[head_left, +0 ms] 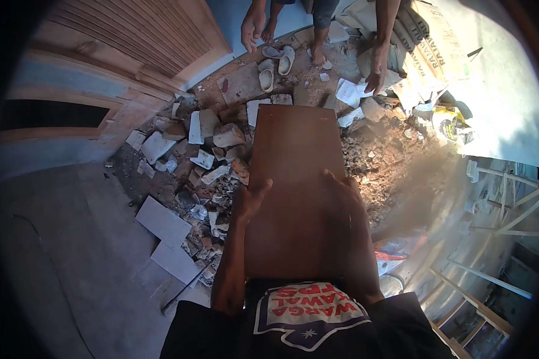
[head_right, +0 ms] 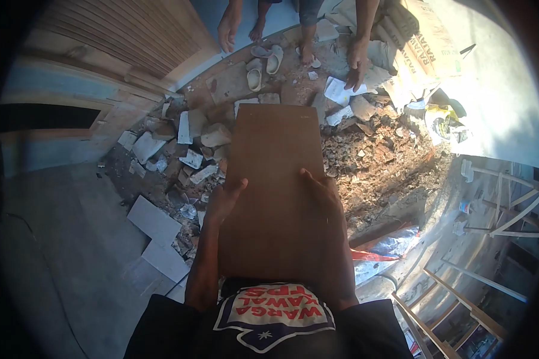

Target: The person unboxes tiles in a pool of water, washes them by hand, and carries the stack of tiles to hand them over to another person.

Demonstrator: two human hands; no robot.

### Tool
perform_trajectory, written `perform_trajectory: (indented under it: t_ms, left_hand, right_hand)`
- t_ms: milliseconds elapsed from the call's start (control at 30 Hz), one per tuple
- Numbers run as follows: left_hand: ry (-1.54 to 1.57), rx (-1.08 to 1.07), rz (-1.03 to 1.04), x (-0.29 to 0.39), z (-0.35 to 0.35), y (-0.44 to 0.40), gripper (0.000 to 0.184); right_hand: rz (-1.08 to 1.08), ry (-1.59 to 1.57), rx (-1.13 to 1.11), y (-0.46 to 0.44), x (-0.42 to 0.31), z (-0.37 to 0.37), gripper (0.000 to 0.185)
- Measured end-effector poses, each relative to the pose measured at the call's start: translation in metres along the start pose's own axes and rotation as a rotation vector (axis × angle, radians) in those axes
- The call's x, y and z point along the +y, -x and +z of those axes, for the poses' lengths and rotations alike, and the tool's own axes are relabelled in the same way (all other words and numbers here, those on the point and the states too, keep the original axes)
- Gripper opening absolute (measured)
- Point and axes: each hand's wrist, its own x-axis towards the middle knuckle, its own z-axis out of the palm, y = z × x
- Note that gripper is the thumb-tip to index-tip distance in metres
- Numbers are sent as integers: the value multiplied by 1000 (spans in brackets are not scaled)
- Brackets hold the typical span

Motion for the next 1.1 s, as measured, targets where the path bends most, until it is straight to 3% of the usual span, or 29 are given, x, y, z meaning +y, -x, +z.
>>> perform_trajectory:
  t_ms: [100,233,400,500,567,600,867,1000,1100]
  left_hand:
    - [-7,116,182,23,-3,-57,87]
    - [-77,27,49,132,-35,-70,89]
    - [-126,82,36,199,-49,-92,88]
    - [-5,42,173,225,-60,-108,90]
    - [-109,26,76,256,-72,-110,92]
    - [-161,11,33,269,-77,-112,93]
    - [-245,103,146,282,-78,-184,100]
    - [-238,92,249,319,-96,-213,97]
    - [-229,-7,283,389,-133,-200,89]
  right_hand:
    - [-113,63,80,-55,-50,-13,64]
    - [-11,105,107,-87,-120,-30,65]
    - [-116,43,61,-131,-172,-55,74]
    - [-107,62,64,-177,-169,-69,75]
    - [-37,202,59,-168,-208,-68,80]
    - [-116,237,32,-177,-206,-72,81]
    - [-337,275,238,-194,-265,-53,85]
    - [-302,200,151,-217,-303,-59,90]
    - [-190,120,42,-247,-329,-74,93]
